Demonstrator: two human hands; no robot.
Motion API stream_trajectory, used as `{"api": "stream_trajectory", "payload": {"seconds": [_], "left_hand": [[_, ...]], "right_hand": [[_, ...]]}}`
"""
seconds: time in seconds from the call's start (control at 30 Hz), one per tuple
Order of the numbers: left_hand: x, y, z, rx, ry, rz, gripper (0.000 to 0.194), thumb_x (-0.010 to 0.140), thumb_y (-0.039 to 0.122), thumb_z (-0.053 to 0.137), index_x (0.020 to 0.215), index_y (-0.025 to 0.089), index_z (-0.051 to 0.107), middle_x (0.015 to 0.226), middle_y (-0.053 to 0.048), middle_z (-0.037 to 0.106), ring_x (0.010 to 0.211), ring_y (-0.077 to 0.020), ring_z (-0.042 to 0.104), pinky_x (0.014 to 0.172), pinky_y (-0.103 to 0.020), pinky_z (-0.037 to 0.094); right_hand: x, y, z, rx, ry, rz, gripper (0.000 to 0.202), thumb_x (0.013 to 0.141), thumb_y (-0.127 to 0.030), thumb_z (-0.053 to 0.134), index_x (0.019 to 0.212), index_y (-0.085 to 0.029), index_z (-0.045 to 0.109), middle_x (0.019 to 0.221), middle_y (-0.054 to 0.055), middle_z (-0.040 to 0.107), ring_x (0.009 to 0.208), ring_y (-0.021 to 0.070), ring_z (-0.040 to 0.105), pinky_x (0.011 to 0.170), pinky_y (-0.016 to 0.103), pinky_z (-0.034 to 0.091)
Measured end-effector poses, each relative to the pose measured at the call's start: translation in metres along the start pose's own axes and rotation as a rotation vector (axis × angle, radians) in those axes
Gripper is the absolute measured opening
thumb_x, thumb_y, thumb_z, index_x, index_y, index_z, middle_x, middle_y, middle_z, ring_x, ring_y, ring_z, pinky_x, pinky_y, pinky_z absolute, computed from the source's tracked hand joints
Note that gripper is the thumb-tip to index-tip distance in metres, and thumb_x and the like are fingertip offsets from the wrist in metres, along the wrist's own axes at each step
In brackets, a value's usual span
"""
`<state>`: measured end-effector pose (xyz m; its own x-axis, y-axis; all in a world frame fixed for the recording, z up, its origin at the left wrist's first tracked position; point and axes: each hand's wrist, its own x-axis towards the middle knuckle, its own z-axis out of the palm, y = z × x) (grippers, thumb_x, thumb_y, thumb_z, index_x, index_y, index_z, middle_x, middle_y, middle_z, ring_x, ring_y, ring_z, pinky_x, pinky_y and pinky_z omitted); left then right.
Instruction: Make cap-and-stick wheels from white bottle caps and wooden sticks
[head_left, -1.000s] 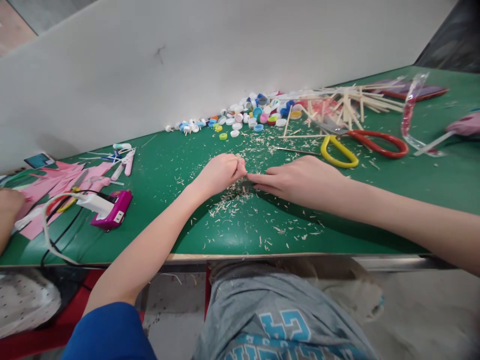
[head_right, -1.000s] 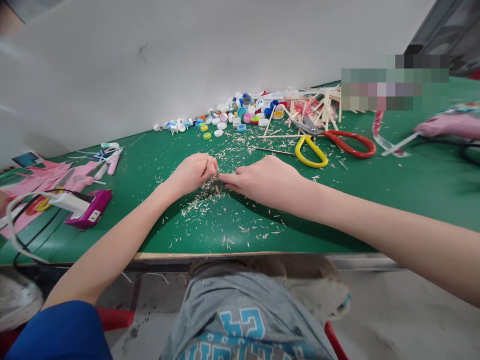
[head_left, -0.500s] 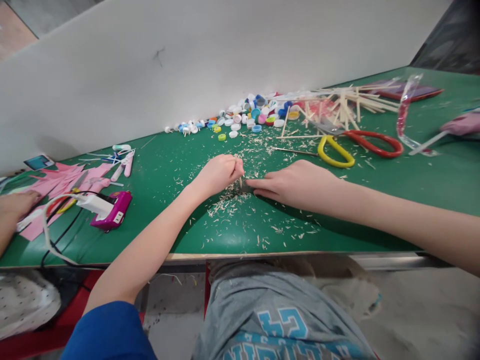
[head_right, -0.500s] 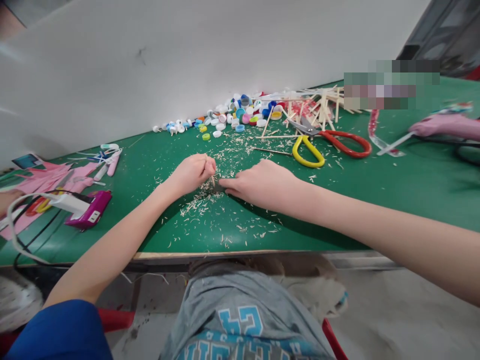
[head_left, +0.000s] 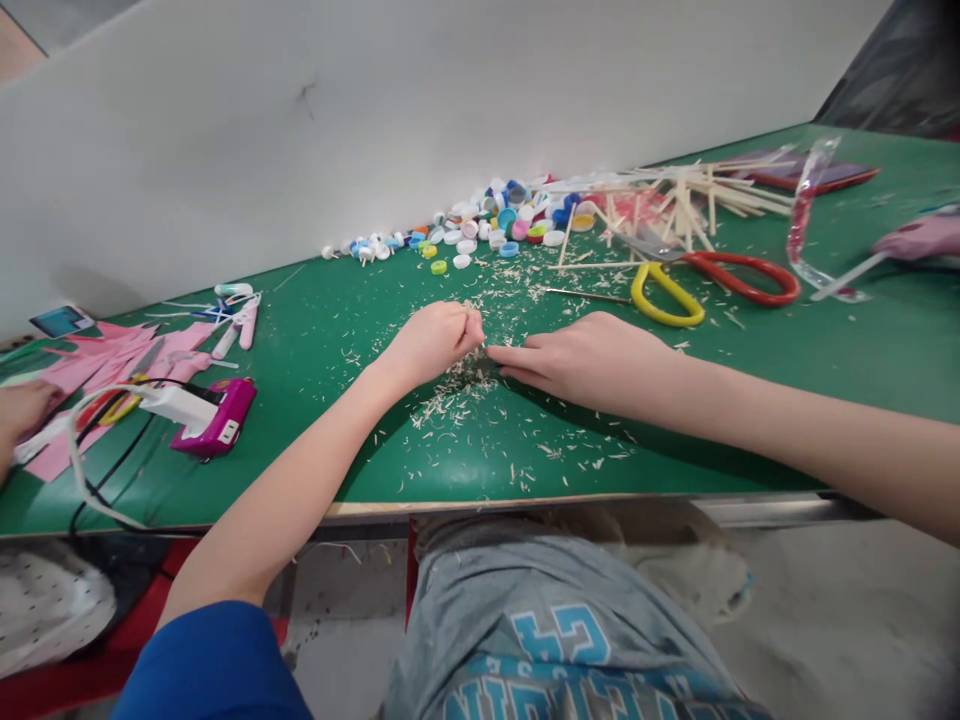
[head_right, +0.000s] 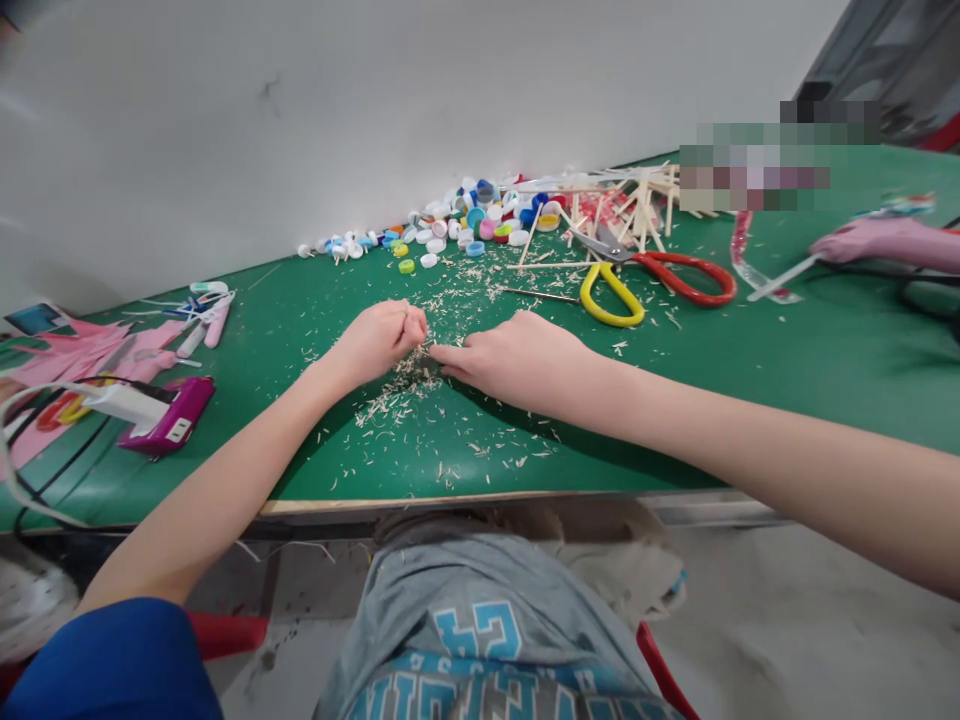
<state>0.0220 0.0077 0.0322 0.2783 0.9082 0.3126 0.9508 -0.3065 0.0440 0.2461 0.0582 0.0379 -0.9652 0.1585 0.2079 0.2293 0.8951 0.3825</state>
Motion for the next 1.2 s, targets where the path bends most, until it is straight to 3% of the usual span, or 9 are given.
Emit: {"api": "stream_trajectory", "payload": {"seconds": [0.5, 0.7, 0.9, 1.2], "left_hand": [[0.001, 0.003, -0.001, 0.007, 0.003, -0.015, 0.047, 0.102, 0.024, 0.024, 0.075, 0.017, 0.061, 0.077, -0.009, 0.067, 0.078, -0.0194, 0.062, 0.084, -0.035, 0.048], [0.001, 0.002, -0.002, -0.001, -0.004, -0.015, 0.047, 0.102, 0.025, 0.024, 0.074, 0.018, 0.060, 0.075, -0.008, 0.067, 0.077, -0.0189, 0.061, 0.082, -0.035, 0.047], [0.001, 0.001, -0.001, 0.008, 0.003, -0.006, 0.048, 0.102, 0.024, 0.023, 0.074, 0.017, 0.061, 0.076, -0.009, 0.067, 0.076, -0.0184, 0.060, 0.083, -0.035, 0.048], [0.001, 0.000, 0.000, 0.010, 0.010, 0.000, 0.047, 0.101, 0.024, 0.023, 0.078, 0.016, 0.064, 0.076, -0.010, 0.067, 0.077, -0.0193, 0.061, 0.083, -0.035, 0.048]], "right_hand": [[0.000, 0.000, 0.009, 0.039, -0.014, 0.006, 0.042, 0.108, -0.038, 0.031, 0.136, -0.028, 0.061, 0.076, -0.001, 0.068, 0.046, 0.0098, 0.036, 0.049, 0.030, 0.011], [-0.001, -0.001, 0.007, 0.015, -0.018, -0.015, 0.037, 0.107, -0.036, 0.036, 0.128, -0.026, 0.064, 0.073, -0.002, 0.067, 0.044, 0.0097, 0.030, 0.048, 0.030, 0.009], [-0.001, 0.001, 0.011, 0.013, 0.023, -0.014, 0.042, 0.108, -0.041, 0.032, 0.136, -0.028, 0.061, 0.082, -0.001, 0.071, 0.048, 0.0099, 0.038, 0.049, 0.029, 0.009], [0.002, 0.001, 0.008, 0.002, 0.053, 0.069, 0.044, 0.109, -0.043, 0.029, 0.137, -0.030, 0.061, 0.077, -0.001, 0.069, 0.051, 0.0109, 0.044, 0.051, 0.029, 0.012]]}}
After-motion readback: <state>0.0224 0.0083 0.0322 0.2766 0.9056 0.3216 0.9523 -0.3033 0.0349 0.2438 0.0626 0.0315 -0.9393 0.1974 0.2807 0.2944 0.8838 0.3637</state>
